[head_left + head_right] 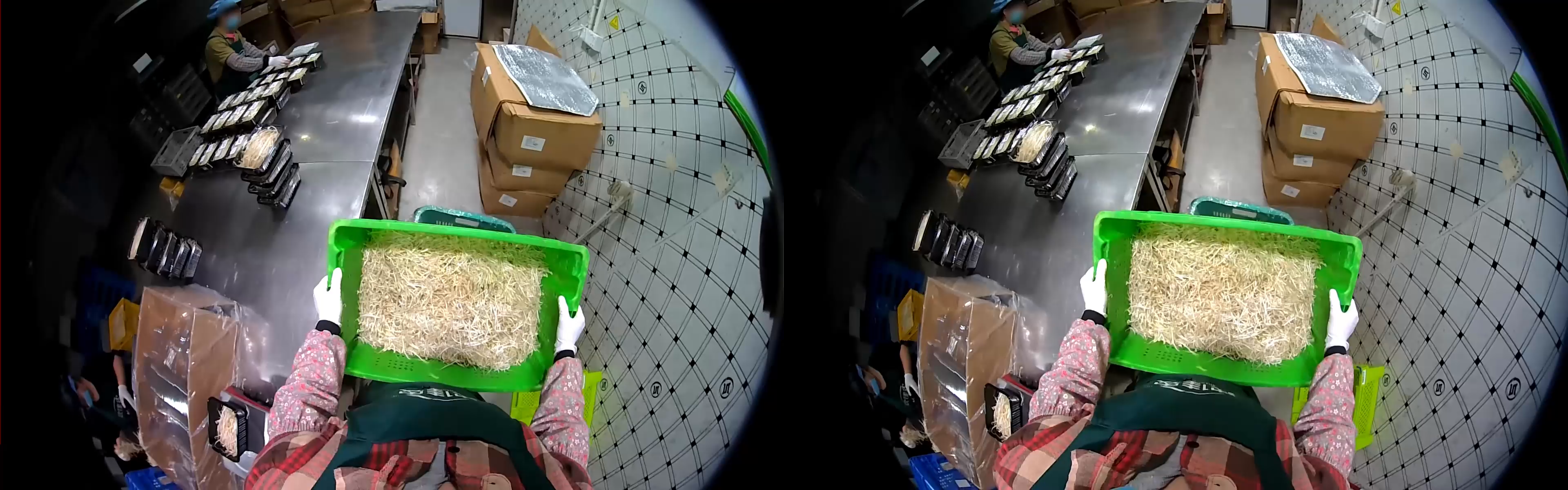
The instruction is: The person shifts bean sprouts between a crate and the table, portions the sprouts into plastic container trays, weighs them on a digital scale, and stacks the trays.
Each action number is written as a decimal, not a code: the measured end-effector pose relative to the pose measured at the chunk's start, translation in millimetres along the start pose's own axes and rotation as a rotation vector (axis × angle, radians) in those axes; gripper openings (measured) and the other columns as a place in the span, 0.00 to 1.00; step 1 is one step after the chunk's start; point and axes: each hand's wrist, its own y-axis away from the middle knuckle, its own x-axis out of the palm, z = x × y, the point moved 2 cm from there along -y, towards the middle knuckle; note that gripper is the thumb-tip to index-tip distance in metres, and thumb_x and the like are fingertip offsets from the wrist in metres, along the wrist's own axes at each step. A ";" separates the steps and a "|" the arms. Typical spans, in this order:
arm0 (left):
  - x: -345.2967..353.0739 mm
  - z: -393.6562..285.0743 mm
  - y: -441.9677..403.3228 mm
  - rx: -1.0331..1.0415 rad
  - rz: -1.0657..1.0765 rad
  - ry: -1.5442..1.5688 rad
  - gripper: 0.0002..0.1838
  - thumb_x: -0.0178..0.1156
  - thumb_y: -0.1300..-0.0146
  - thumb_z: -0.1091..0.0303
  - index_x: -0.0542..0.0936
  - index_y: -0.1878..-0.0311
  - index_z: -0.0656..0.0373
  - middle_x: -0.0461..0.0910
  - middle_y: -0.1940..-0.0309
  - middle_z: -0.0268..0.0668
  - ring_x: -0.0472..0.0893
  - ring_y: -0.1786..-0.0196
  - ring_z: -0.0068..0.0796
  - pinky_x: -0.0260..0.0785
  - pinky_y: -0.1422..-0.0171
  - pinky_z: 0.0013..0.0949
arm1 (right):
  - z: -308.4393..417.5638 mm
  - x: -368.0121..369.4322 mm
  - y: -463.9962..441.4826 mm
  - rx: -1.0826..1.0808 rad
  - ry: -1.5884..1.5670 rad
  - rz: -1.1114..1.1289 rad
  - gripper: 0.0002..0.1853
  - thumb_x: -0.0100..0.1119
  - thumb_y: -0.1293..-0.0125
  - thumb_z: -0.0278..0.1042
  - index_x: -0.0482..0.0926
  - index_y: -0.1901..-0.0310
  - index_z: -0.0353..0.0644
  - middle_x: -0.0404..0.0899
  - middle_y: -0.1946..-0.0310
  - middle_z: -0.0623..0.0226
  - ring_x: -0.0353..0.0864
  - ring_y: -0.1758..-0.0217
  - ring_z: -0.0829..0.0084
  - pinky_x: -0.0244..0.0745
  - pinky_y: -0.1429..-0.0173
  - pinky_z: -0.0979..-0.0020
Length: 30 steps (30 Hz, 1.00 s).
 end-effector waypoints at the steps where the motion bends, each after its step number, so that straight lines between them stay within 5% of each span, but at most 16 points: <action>1: 2.8 -1.9 -4.5 0.007 0.021 0.033 0.20 0.60 0.27 0.54 0.78 0.69 0.61 0.69 0.78 0.24 0.64 0.72 0.16 0.59 0.69 0.30 | 0.8 2.5 -6.9 -0.010 -0.019 0.012 0.21 0.71 0.36 0.48 0.84 0.56 0.35 0.87 0.64 0.60 0.83 0.62 0.68 0.75 0.54 0.65; 7: 16.2 -24.5 -55.2 -0.042 0.269 -0.098 0.24 0.57 0.26 0.48 0.82 0.60 0.65 0.81 0.73 0.35 0.75 0.68 0.25 0.68 0.60 0.34 | 20.0 17.1 -62.0 0.130 0.158 0.255 0.26 0.71 0.38 0.53 0.84 0.55 0.34 0.87 0.63 0.58 0.84 0.62 0.66 0.76 0.53 0.64; 9: 23.7 1.9 -62.9 -0.059 0.280 -0.161 0.26 0.56 0.27 0.47 0.83 0.58 0.65 0.82 0.71 0.39 0.78 0.67 0.30 0.69 0.58 0.36 | 28.1 26.1 -66.6 0.228 0.324 0.294 0.28 0.71 0.40 0.56 0.84 0.54 0.34 0.87 0.62 0.55 0.85 0.60 0.61 0.76 0.51 0.62; 11: 37.4 60.7 -74.7 0.027 0.222 -0.339 0.29 0.55 0.28 0.43 0.84 0.54 0.66 0.84 0.68 0.48 0.82 0.64 0.41 0.71 0.55 0.41 | -37.7 52.8 -71.1 0.219 0.279 0.281 0.29 0.72 0.41 0.57 0.85 0.53 0.35 0.87 0.62 0.54 0.86 0.58 0.59 0.76 0.49 0.62; 14: 26.8 51.9 -46.7 -0.252 0.302 -0.236 0.27 0.57 0.28 0.45 0.83 0.50 0.64 0.84 0.66 0.44 0.81 0.62 0.34 0.71 0.52 0.38 | -32.0 50.3 -50.8 0.259 0.355 0.258 0.29 0.70 0.40 0.58 0.85 0.53 0.36 0.88 0.59 0.54 0.86 0.55 0.59 0.77 0.47 0.62; 17: 25.4 49.7 -41.3 -0.220 0.263 -0.094 0.26 0.59 0.29 0.46 0.83 0.50 0.63 0.83 0.68 0.42 0.80 0.62 0.31 0.71 0.53 0.37 | -31.9 54.7 -50.0 0.246 0.325 0.261 0.29 0.69 0.38 0.59 0.84 0.53 0.36 0.87 0.60 0.56 0.86 0.56 0.60 0.76 0.47 0.62; 19: 28.8 52.1 -42.3 -0.286 0.311 -0.156 0.28 0.59 0.29 0.46 0.80 0.42 0.64 0.83 0.58 0.46 0.81 0.54 0.36 0.71 0.46 0.39 | -32.3 54.2 -48.8 0.239 0.301 0.222 0.32 0.69 0.38 0.60 0.81 0.46 0.37 0.86 0.55 0.55 0.85 0.52 0.59 0.75 0.45 0.61; 20: 28.8 47.6 -37.1 -0.075 0.179 -0.363 0.30 0.60 0.30 0.48 0.75 0.37 0.64 0.80 0.50 0.48 0.79 0.47 0.40 0.69 0.40 0.40 | -11.0 51.1 -43.6 0.245 0.426 0.221 0.36 0.69 0.38 0.58 0.74 0.37 0.40 0.81 0.44 0.55 0.80 0.41 0.57 0.70 0.36 0.60; 21: 27.8 36.8 -31.6 0.142 0.045 -0.565 0.33 0.62 0.31 0.50 0.71 0.31 0.63 0.78 0.42 0.51 0.77 0.40 0.45 0.67 0.34 0.42 | -5.1 51.6 -37.7 0.253 0.432 0.224 0.36 0.69 0.38 0.58 0.74 0.37 0.40 0.81 0.44 0.55 0.80 0.41 0.57 0.70 0.36 0.60; 22: 25.2 27.2 -28.0 0.267 0.028 -0.518 0.37 0.65 0.34 0.57 0.64 0.26 0.61 0.70 0.33 0.54 0.69 0.31 0.52 0.60 0.25 0.47 | 4.4 53.2 -35.0 -0.091 0.589 0.099 0.37 0.69 0.38 0.56 0.71 0.34 0.42 0.77 0.39 0.55 0.75 0.36 0.56 0.67 0.32 0.58; 23: 25.8 3.7 -22.4 0.359 -0.027 -0.444 0.36 0.67 0.36 0.62 0.67 0.27 0.61 0.71 0.33 0.53 0.69 0.30 0.51 0.60 0.24 0.47 | 15.8 55.2 -28.2 -0.438 0.733 -0.028 0.39 0.70 0.38 0.55 0.69 0.31 0.43 0.73 0.34 0.55 0.71 0.31 0.55 0.63 0.28 0.57; 25: 33.0 -29.3 -13.4 0.468 0.042 -0.367 0.33 0.66 0.35 0.63 0.69 0.28 0.60 0.72 0.34 0.51 0.70 0.30 0.50 0.60 0.24 0.47 | 53.4 68.8 -21.6 -0.653 0.545 0.041 0.38 0.71 0.39 0.47 0.68 0.30 0.43 0.71 0.33 0.55 0.68 0.28 0.54 0.60 0.25 0.56; 28: 63.8 -38.5 -9.4 0.529 0.339 -0.338 0.27 0.64 0.34 0.66 0.74 0.32 0.60 0.75 0.36 0.46 0.73 0.32 0.45 0.62 0.24 0.44 | 78.4 116.2 -8.1 -0.664 0.369 0.269 0.38 0.72 0.39 0.45 0.69 0.30 0.42 0.73 0.34 0.53 0.70 0.30 0.53 0.62 0.25 0.56; 30: 89.1 -18.8 -11.3 0.389 0.593 -0.357 0.26 0.63 0.33 0.64 0.74 0.33 0.61 0.74 0.34 0.48 0.71 0.30 0.47 0.61 0.23 0.43 | 81.4 158.0 4.6 -0.642 0.318 0.516 0.38 0.70 0.39 0.48 0.69 0.30 0.41 0.73 0.34 0.52 0.71 0.30 0.53 0.63 0.25 0.56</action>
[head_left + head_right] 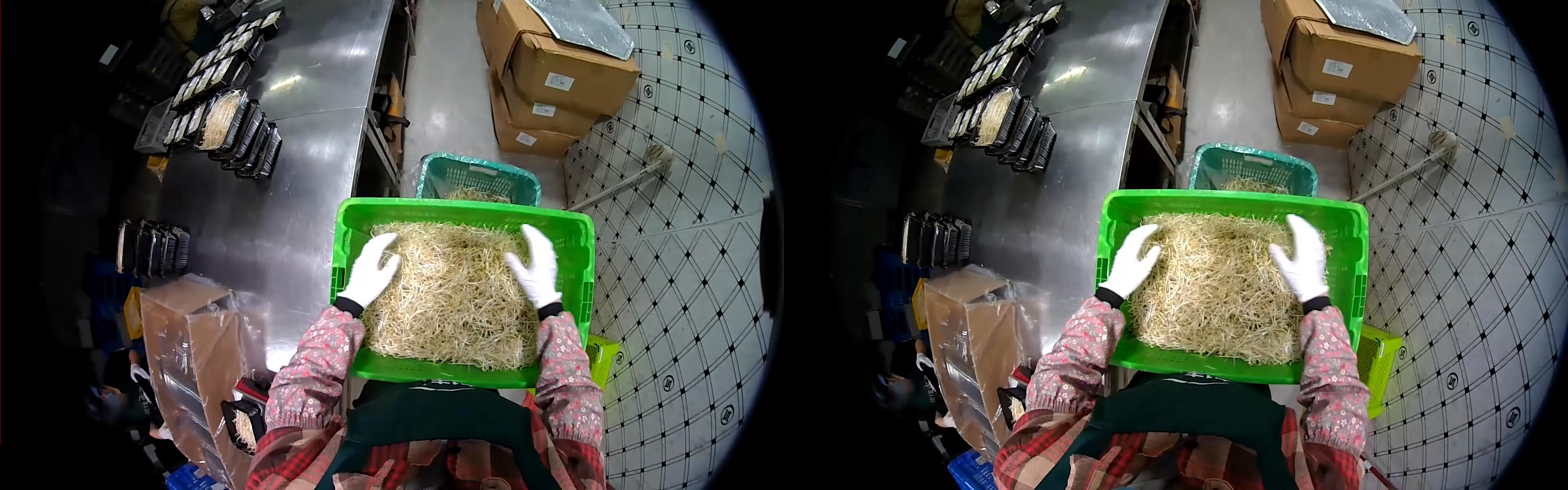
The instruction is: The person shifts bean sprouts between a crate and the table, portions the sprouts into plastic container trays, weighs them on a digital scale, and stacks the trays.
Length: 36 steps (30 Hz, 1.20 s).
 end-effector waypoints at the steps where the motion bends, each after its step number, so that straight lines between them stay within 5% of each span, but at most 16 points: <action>1: 15.9 12.0 -5.0 -0.020 0.076 -0.020 0.27 0.62 0.33 0.62 0.74 0.33 0.61 0.74 0.34 0.49 0.71 0.29 0.47 0.60 0.23 0.43 | 4.8 22.9 -7.6 -0.041 -0.051 0.125 0.38 0.69 0.39 0.51 0.69 0.31 0.41 0.74 0.34 0.52 0.70 0.30 0.53 0.63 0.25 0.56; 5: 57.0 61.4 -37.5 -0.160 0.223 -0.204 0.30 0.58 0.31 0.56 0.71 0.30 0.61 0.72 0.32 0.53 0.67 0.26 0.50 0.57 0.21 0.45 | 38.4 104.9 -46.3 -0.059 0.004 0.609 0.43 0.63 0.37 0.62 0.68 0.30 0.37 0.74 0.36 0.47 0.73 0.33 0.50 0.68 0.31 0.53; 8: 79.9 82.8 -60.7 -0.063 0.099 -0.329 0.29 0.57 0.31 0.57 0.71 0.31 0.64 0.72 0.32 0.55 0.67 0.27 0.56 0.57 0.21 0.47 | 61.4 143.3 -80.4 0.190 0.027 1.054 0.52 0.58 0.40 0.72 0.64 0.28 0.32 0.71 0.33 0.42 0.71 0.31 0.48 0.66 0.29 0.53; 11: 105.1 86.0 -37.7 -0.105 0.112 -0.324 0.28 0.56 0.29 0.56 0.72 0.32 0.63 0.74 0.35 0.56 0.69 0.29 0.60 0.58 0.22 0.50 | 57.3 185.5 -52.5 0.009 0.094 0.617 0.53 0.57 0.38 0.73 0.61 0.27 0.31 0.68 0.30 0.41 0.65 0.25 0.47 0.60 0.23 0.54; 12: 106.3 81.1 -21.3 -0.107 0.107 -0.317 0.27 0.56 0.28 0.57 0.72 0.32 0.63 0.75 0.36 0.57 0.70 0.30 0.59 0.58 0.23 0.52 | 67.1 177.4 -42.8 0.011 0.079 0.679 0.51 0.56 0.36 0.70 0.61 0.27 0.31 0.66 0.29 0.42 0.67 0.27 0.48 0.61 0.25 0.53; 13: 106.9 78.9 -2.8 -0.122 0.154 -0.355 0.28 0.56 0.28 0.58 0.69 0.29 0.61 0.71 0.32 0.56 0.66 0.27 0.58 0.56 0.22 0.51 | 80.6 155.5 -35.0 -0.002 0.072 0.775 0.45 0.58 0.34 0.64 0.64 0.29 0.32 0.70 0.35 0.44 0.70 0.33 0.50 0.63 0.28 0.52; 15: 95.5 59.9 21.9 -0.052 0.141 -0.314 0.30 0.55 0.28 0.60 0.65 0.26 0.60 0.65 0.27 0.54 0.61 0.23 0.57 0.52 0.20 0.52 | 77.1 148.6 -3.2 -0.264 0.028 0.363 0.40 0.59 0.34 0.60 0.66 0.32 0.33 0.74 0.44 0.49 0.73 0.41 0.52 0.66 0.33 0.53; 18: 88.5 47.9 35.2 -0.072 0.255 -0.365 0.30 0.54 0.27 0.61 0.64 0.24 0.58 0.62 0.24 0.49 0.56 0.20 0.54 0.48 0.19 0.55 | 77.5 143.4 -0.2 -0.333 -0.007 0.221 0.37 0.60 0.33 0.57 0.67 0.35 0.33 0.75 0.51 0.54 0.73 0.45 0.53 0.67 0.36 0.56; 21: 83.6 55.0 28.5 -0.061 0.224 -0.304 0.29 0.54 0.27 0.58 0.67 0.26 0.56 0.65 0.25 0.45 0.59 0.21 0.52 0.49 0.19 0.53 | 65.2 145.0 -28.0 -0.163 -0.101 0.529 0.35 0.57 0.30 0.58 0.69 0.36 0.33 0.76 0.52 0.54 0.73 0.47 0.53 0.68 0.37 0.56; 23: 75.7 61.3 11.0 -0.019 0.033 -0.182 0.21 0.55 0.27 0.59 0.77 0.35 0.57 0.77 0.35 0.45 0.69 0.27 0.51 0.56 0.22 0.50 | 62.7 144.5 -59.5 0.029 0.014 0.782 0.39 0.45 0.27 0.68 0.72 0.38 0.33 0.79 0.49 0.48 0.79 0.47 0.52 0.74 0.43 0.53; 26: 76.4 78.2 -39.1 -0.103 -0.024 -0.140 0.21 0.54 0.27 0.58 0.79 0.38 0.58 0.78 0.37 0.48 0.72 0.30 0.52 0.59 0.24 0.47 | 45.6 187.3 -73.6 0.045 -0.048 0.632 0.44 0.41 0.28 0.73 0.72 0.36 0.32 0.78 0.43 0.44 0.81 0.43 0.51 0.75 0.42 0.53; 28: 91.6 95.8 -67.5 -0.136 0.042 -0.298 0.23 0.49 0.25 0.53 0.80 0.38 0.57 0.79 0.39 0.50 0.73 0.31 0.51 0.59 0.24 0.49 | 52.0 204.7 -84.2 0.109 0.107 0.831 0.46 0.41 0.31 0.76 0.71 0.35 0.34 0.76 0.39 0.42 0.81 0.41 0.50 0.74 0.38 0.53; 29: 97.3 98.2 -74.0 -0.184 0.127 -0.395 0.25 0.45 0.24 0.50 0.80 0.39 0.57 0.79 0.39 0.48 0.73 0.32 0.50 0.58 0.24 0.51 | 62.3 203.7 -81.7 0.058 0.102 0.614 0.47 0.42 0.32 0.77 0.73 0.36 0.34 0.79 0.43 0.43 0.82 0.43 0.50 0.74 0.37 0.53; 31: 107.9 96.1 -65.6 -0.236 0.283 -0.426 0.25 0.44 0.24 0.50 0.81 0.40 0.56 0.80 0.40 0.46 0.75 0.34 0.49 0.58 0.25 0.53 | 58.8 197.2 -78.4 0.114 0.093 0.825 0.45 0.42 0.31 0.76 0.76 0.40 0.35 0.81 0.46 0.43 0.82 0.44 0.51 0.75 0.39 0.55; 33: 117.0 102.0 -34.4 0.054 0.178 -0.511 0.19 0.50 0.27 0.55 0.82 0.46 0.55 0.83 0.48 0.43 0.76 0.39 0.48 0.58 0.27 0.57 | 80.9 154.8 -69.5 0.150 -0.022 1.041 0.42 0.42 0.30 0.74 0.79 0.46 0.33 0.82 0.53 0.43 0.83 0.48 0.51 0.76 0.42 0.57; 36: 96.1 56.7 5.2 0.070 0.032 -0.365 0.16 0.57 0.30 0.61 0.79 0.44 0.58 0.80 0.47 0.44 0.72 0.34 0.50 0.55 0.25 0.58 | 79.8 143.6 -8.6 -0.203 -0.024 0.557 0.38 0.52 0.30 0.65 0.72 0.40 0.29 0.76 0.46 0.44 0.73 0.39 0.49 0.66 0.33 0.55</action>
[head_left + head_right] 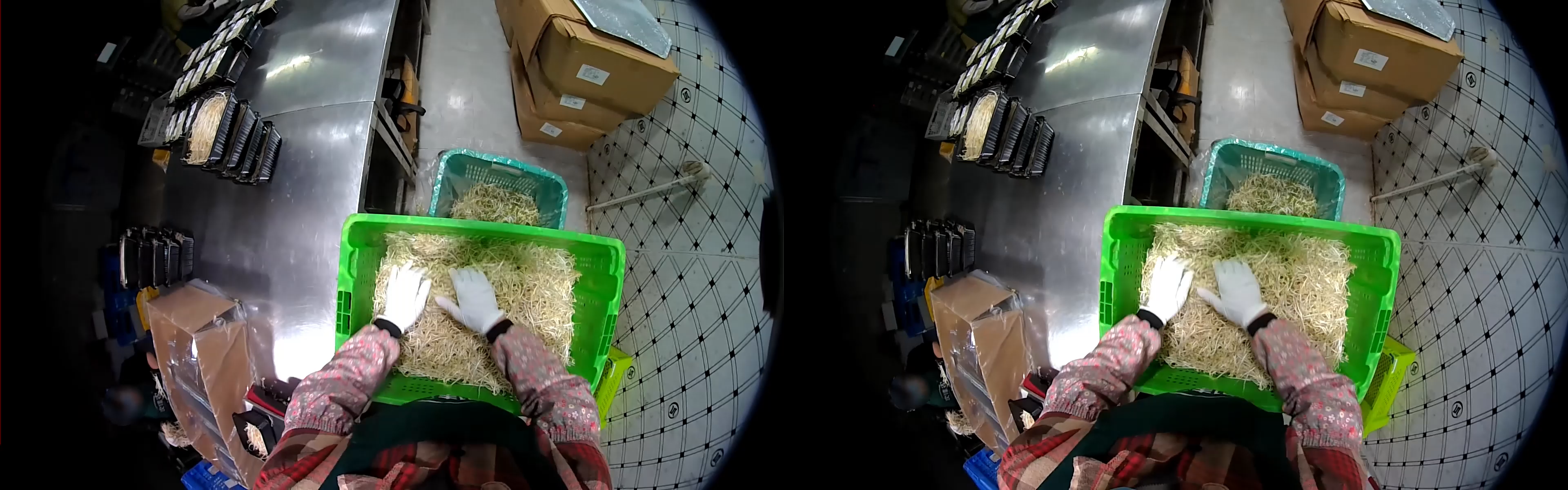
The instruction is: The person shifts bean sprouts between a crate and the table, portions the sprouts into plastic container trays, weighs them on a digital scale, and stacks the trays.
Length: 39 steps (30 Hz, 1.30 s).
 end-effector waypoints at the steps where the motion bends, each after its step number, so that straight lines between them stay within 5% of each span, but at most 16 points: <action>1: -12.0 -11.3 7.1 -0.009 -0.010 0.028 0.17 0.59 0.31 0.63 0.78 0.43 0.60 0.79 0.46 0.45 0.70 0.32 0.50 0.54 0.24 0.58 | 4.7 3.3 12.8 -0.050 0.023 -0.108 0.39 0.54 0.30 0.63 0.69 0.37 0.29 0.74 0.43 0.44 0.70 0.36 0.48 0.63 0.31 0.53; 8: -19.0 -25.4 27.7 -0.094 0.058 0.048 0.25 0.59 0.32 0.62 0.73 0.35 0.62 0.74 0.38 0.48 0.62 0.24 0.53 0.52 0.23 0.60 | -2.7 -9.9 9.5 -0.087 -0.064 0.014 0.40 0.52 0.30 0.65 0.67 0.33 0.32 0.72 0.39 0.42 0.68 0.32 0.45 0.60 0.26 0.51; 14: -20.3 -28.6 26.3 -0.096 0.049 0.033 0.27 0.59 0.32 0.61 0.70 0.32 0.61 0.72 0.36 0.48 0.61 0.24 0.53 0.52 0.23 0.58 | -42.5 -9.9 -83.2 0.176 -0.096 0.509 0.42 0.30 0.24 0.69 0.82 0.55 0.33 0.84 0.56 0.46 0.82 0.51 0.46 0.73 0.43 0.53; 15: -22.4 -27.4 25.1 -0.097 0.048 0.033 0.27 0.59 0.32 0.61 0.70 0.32 0.61 0.72 0.36 0.48 0.61 0.24 0.53 0.52 0.23 0.58 | -43.9 0.6 -87.1 0.175 -0.144 0.370 0.44 0.27 0.24 0.70 0.84 0.60 0.34 0.84 0.58 0.46 0.83 0.53 0.47 0.73 0.42 0.54; 18: -39.3 -22.3 17.0 -0.065 0.075 0.046 0.28 0.59 0.32 0.60 0.70 0.31 0.60 0.72 0.35 0.48 0.61 0.24 0.52 0.52 0.23 0.58 | -38.5 16.6 -81.5 0.258 -0.179 0.557 0.47 0.22 0.24 0.71 0.85 0.63 0.35 0.84 0.63 0.45 0.84 0.56 0.48 0.75 0.44 0.55; 21: -70.0 -12.1 -11.0 -0.024 0.418 0.076 0.51 0.69 0.45 0.39 0.63 0.24 0.58 0.69 0.30 0.47 0.60 0.22 0.50 0.44 0.19 0.60 | -25.6 10.2 -64.9 0.066 0.065 0.504 0.45 0.22 0.23 0.69 0.87 0.68 0.41 0.84 0.71 0.52 0.84 0.63 0.50 0.76 0.51 0.54; 22: -71.9 -5.5 -23.0 0.125 0.379 0.029 0.62 0.71 0.54 0.30 0.59 0.21 0.56 0.68 0.28 0.47 0.59 0.21 0.50 0.38 0.18 0.62 | -18.7 8.5 -58.5 0.044 0.063 0.466 0.45 0.22 0.23 0.69 0.87 0.69 0.41 0.84 0.72 0.52 0.84 0.63 0.50 0.76 0.52 0.54; 25: -49.0 10.4 -51.2 0.274 0.697 -0.128 0.64 0.67 0.55 0.23 0.59 0.21 0.54 0.63 0.24 0.49 0.55 0.20 0.53 0.34 0.16 0.61 | -9.9 3.2 -47.5 0.024 0.085 0.399 0.44 0.24 0.23 0.68 0.86 0.71 0.42 0.83 0.74 0.54 0.83 0.66 0.52 0.76 0.55 0.54; 26: -49.9 3.9 -59.3 0.178 0.874 -0.165 0.63 0.62 0.55 0.19 0.62 0.23 0.54 0.63 0.24 0.51 0.55 0.20 0.54 0.33 0.16 0.62 | -6.8 -2.2 -48.0 0.018 0.107 0.367 0.43 0.25 0.23 0.68 0.86 0.72 0.43 0.83 0.76 0.55 0.83 0.67 0.53 0.75 0.57 0.55; 29: -42.7 -11.1 -32.6 0.179 0.806 -0.134 0.58 0.60 0.53 0.18 0.70 0.28 0.54 0.71 0.31 0.52 0.62 0.23 0.53 0.34 0.17 0.64 | 9.1 -16.3 -18.0 -0.009 0.095 0.344 0.39 0.31 0.23 0.67 0.83 0.74 0.45 0.80 0.78 0.58 0.82 0.70 0.56 0.73 0.58 0.55; 32: -56.0 -46.9 43.0 0.216 0.494 -0.188 0.50 0.65 0.49 0.29 0.72 0.31 0.59 0.79 0.46 0.47 0.71 0.32 0.50 0.36 0.19 0.70 | 38.8 -20.2 50.7 -0.134 0.102 0.079 0.28 0.50 0.28 0.63 0.81 0.59 0.41 0.79 0.62 0.55 0.76 0.51 0.55 0.65 0.45 0.55; 35: -56.2 -81.3 109.0 0.042 0.459 -0.089 0.53 0.70 0.49 0.38 0.64 0.26 0.62 0.72 0.37 0.49 0.66 0.29 0.51 0.41 0.21 0.68 | 56.2 -11.9 109.1 -0.121 0.137 0.027 0.36 0.54 0.31 0.63 0.69 0.33 0.40 0.70 0.37 0.46 0.68 0.33 0.48 0.58 0.27 0.50; 39: -70.9 -89.2 129.5 -0.050 0.495 -0.010 0.57 0.70 0.49 0.39 0.58 0.22 0.60 0.63 0.29 0.52 0.59 0.24 0.59 0.41 0.21 0.67 | 63.6 -26.0 145.5 -0.079 0.117 0.136 0.43 0.58 0.34 0.63 0.62 0.26 0.42 0.57 0.26 0.44 0.58 0.24 0.44 0.54 0.22 0.47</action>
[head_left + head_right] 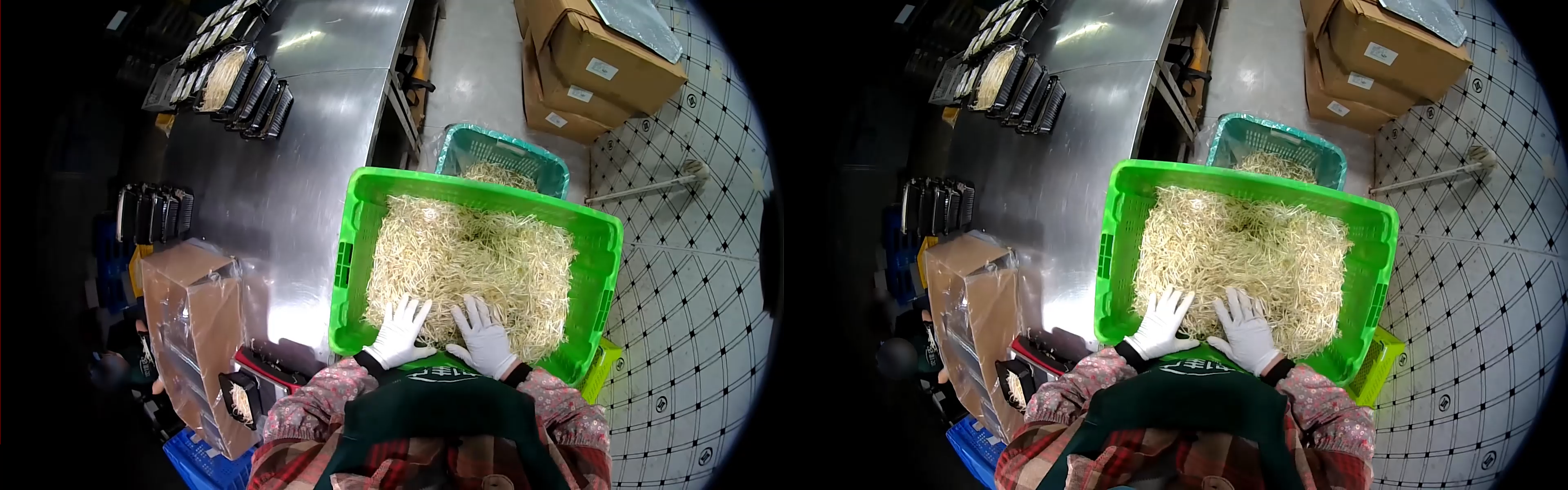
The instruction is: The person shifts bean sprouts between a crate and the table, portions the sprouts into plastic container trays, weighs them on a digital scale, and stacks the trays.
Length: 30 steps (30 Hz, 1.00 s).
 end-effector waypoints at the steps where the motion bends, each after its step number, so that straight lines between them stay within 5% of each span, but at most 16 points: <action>1: -1.9 2.2 5.2 0.021 0.039 0.034 0.57 0.70 0.48 0.38 0.57 0.21 0.59 0.60 0.26 0.54 0.55 0.22 0.62 0.40 0.21 0.67 | -1.1 -1.3 5.6 -0.015 -0.001 0.038 0.43 0.58 0.34 0.62 0.62 0.26 0.42 0.55 0.25 0.44 0.57 0.23 0.44 0.55 0.23 0.46; 3: -9.8 8.3 12.8 0.049 0.134 0.111 0.59 0.69 0.46 0.36 0.53 0.19 0.55 0.51 0.21 0.56 0.45 0.19 0.67 0.38 0.19 0.65 | -3.8 -17.9 12.6 -0.061 -0.006 0.095 0.41 0.59 0.33 0.60 0.63 0.26 0.42 0.57 0.24 0.46 0.58 0.24 0.42 0.58 0.24 0.46; 6: -35.3 21.6 14.8 0.031 0.092 0.212 0.58 0.70 0.46 0.37 0.55 0.20 0.58 0.56 0.22 0.54 0.52 0.19 0.59 0.43 0.17 0.55 | -27.4 -49.3 6.5 -0.189 -0.250 0.154 0.36 0.59 0.31 0.58 0.68 0.28 0.45 0.71 0.31 0.50 0.71 0.30 0.47 0.67 0.29 0.52; 7: -35.4 35.9 12.4 0.046 0.039 0.293 0.55 0.74 0.46 0.44 0.58 0.21 0.60 0.61 0.24 0.52 0.58 0.20 0.50 0.49 0.17 0.46 | -32.9 -74.6 1.6 -0.083 -0.433 0.108 0.29 0.59 0.30 0.56 0.76 0.34 0.47 0.83 0.43 0.56 0.83 0.42 0.54 0.76 0.36 0.58; 9: -50.6 43.1 3.3 -0.021 0.021 0.437 0.54 0.73 0.46 0.42 0.61 0.22 0.59 0.62 0.24 0.49 0.60 0.21 0.47 0.51 0.17 0.43 | -58.4 -99.9 -19.5 0.025 -0.501 -0.010 0.24 0.60 0.30 0.56 0.84 0.43 0.47 0.87 0.51 0.58 0.87 0.49 0.59 0.80 0.41 0.61; 11: -54.9 46.7 -8.3 -0.058 0.008 0.473 0.55 0.77 0.48 0.50 0.59 0.22 0.58 0.60 0.23 0.50 0.59 0.20 0.46 0.51 0.18 0.41 | -86.6 -105.8 -51.9 0.220 -0.609 0.026 0.30 0.61 0.34 0.62 0.84 0.43 0.45 0.87 0.49 0.56 0.87 0.46 0.59 0.79 0.40 0.60; 14: -32.4 43.3 -33.7 0.005 -0.005 0.283 0.62 0.77 0.50 0.43 0.52 0.19 0.56 0.52 0.20 0.52 0.53 0.19 0.50 0.47 0.16 0.45 | -106.2 -66.5 -104.6 0.147 -0.308 0.094 0.44 0.57 0.37 0.75 0.73 0.30 0.46 0.78 0.37 0.48 0.77 0.34 0.50 0.70 0.30 0.59; 16: -20.1 25.3 -34.9 -0.033 0.124 0.216 0.65 0.76 0.54 0.39 0.49 0.18 0.47 0.52 0.21 0.54 0.56 0.21 0.56 0.54 0.20 0.50 | -112.5 -11.1 -118.6 0.114 -0.220 0.171 0.46 0.56 0.37 0.75 0.70 0.28 0.48 0.74 0.33 0.50 0.74 0.30 0.53 0.68 0.27 0.60; 19: -7.2 6.2 -14.5 -0.017 0.137 0.148 0.62 0.76 0.54 0.42 0.52 0.19 0.41 0.60 0.26 0.54 0.65 0.27 0.58 0.64 0.26 0.52 | -55.1 -40.4 -83.7 -0.019 0.031 0.607 0.56 0.55 0.47 0.86 0.66 0.26 0.50 0.75 0.35 0.47 0.79 0.38 0.49 0.73 0.35 0.56; 21: -4.4 3.0 5.5 -0.006 0.189 0.179 0.57 0.75 0.52 0.45 0.55 0.20 0.40 0.64 0.29 0.53 0.68 0.29 0.58 0.67 0.29 0.52 | -50.6 -20.0 -35.1 -0.172 0.134 0.427 0.55 0.65 0.53 0.80 0.70 0.29 0.50 0.80 0.48 0.52 0.81 0.48 0.51 0.73 0.39 0.51; 24: 1.3 7.6 15.2 -0.007 0.154 0.185 0.61 0.78 0.54 0.47 0.53 0.19 0.42 0.58 0.25 0.54 0.63 0.26 0.58 0.65 0.26 0.50 | -35.6 -13.3 28.6 -0.210 0.263 0.157 0.57 0.80 0.60 0.60 0.63 0.27 0.52 0.70 0.36 0.54 0.69 0.34 0.49 0.65 0.37 0.40; 27: 1.2 -11.5 0.1 0.089 -0.048 0.126 0.67 0.81 0.59 0.50 0.49 0.18 0.43 0.50 0.21 0.55 0.60 0.24 0.59 0.63 0.24 0.52 | -34.0 -3.6 26.7 -0.167 0.262 0.085 0.59 0.82 0.61 0.54 0.59 0.26 0.53 0.63 0.31 0.54 0.66 0.32 0.46 0.60 0.35 0.34; 30: 3.8 -30.5 -24.0 0.062 0.063 -0.117 0.73 0.83 0.65 0.55 0.44 0.17 0.42 0.46 0.20 0.51 0.63 0.27 0.64 0.73 0.34 0.54 | -36.5 -1.9 10.3 -0.156 0.320 0.032 0.54 0.79 0.57 0.47 0.60 0.26 0.51 0.67 0.36 0.51 0.73 0.37 0.48 0.67 0.40 0.38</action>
